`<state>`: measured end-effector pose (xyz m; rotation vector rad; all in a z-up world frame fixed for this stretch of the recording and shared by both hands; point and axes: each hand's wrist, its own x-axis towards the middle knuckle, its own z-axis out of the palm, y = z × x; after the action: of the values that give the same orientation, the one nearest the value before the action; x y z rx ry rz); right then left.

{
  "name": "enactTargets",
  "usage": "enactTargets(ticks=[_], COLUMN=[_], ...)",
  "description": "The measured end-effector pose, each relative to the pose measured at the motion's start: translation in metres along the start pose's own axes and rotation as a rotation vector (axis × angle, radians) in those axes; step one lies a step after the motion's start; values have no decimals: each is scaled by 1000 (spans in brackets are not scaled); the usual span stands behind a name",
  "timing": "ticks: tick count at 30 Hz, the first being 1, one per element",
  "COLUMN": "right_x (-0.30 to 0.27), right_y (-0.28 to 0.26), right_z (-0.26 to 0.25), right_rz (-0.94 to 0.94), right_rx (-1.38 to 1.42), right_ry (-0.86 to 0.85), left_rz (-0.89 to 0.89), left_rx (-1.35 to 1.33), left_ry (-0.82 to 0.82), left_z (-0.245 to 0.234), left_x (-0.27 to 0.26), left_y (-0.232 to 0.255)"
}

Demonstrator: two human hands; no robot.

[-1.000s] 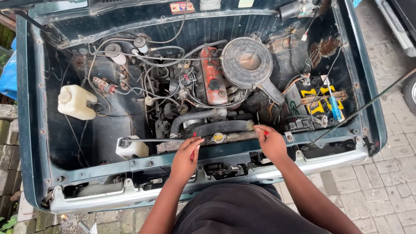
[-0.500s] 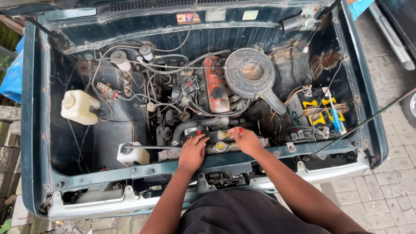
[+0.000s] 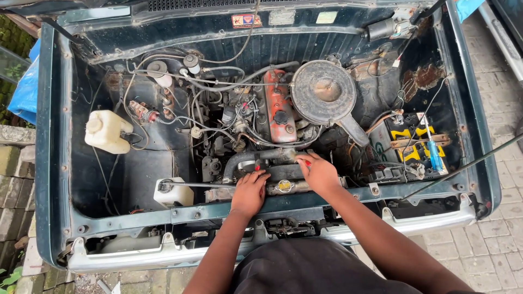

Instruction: The person cleans the engine bay of a car using a brush and a red-handled tool. They scrub various components, including the radiator cap, hoses, and engine block, while the hood remains open.

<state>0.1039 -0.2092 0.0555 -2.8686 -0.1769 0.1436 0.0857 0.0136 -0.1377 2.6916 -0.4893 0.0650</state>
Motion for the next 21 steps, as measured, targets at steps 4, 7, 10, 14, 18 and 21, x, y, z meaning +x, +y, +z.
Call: enactTargets(ticks=[4, 7, 10, 14, 18, 21], right_x=[8, 4, 11, 20, 12, 14], right_y=[14, 15, 23, 43, 30, 56], right_z=[29, 15, 20, 35, 9, 29], right_rz=[27, 151, -23, -46, -92, -77], right_rx=[231, 192, -66, -41, 183, -9], right_ry=[-187, -239, -66, -178, -165, -277], left_rz=[21, 10, 12, 23, 26, 15], left_rx=[8, -1, -10, -9, -5, -16], left_ry=[6, 7, 29, 40, 43, 44], left_z=[-2, -4, -12, -9, -10, -9], left_x=[0, 1, -1, -1, -1, 0], left_y=[-1, 0, 3, 2, 3, 3])
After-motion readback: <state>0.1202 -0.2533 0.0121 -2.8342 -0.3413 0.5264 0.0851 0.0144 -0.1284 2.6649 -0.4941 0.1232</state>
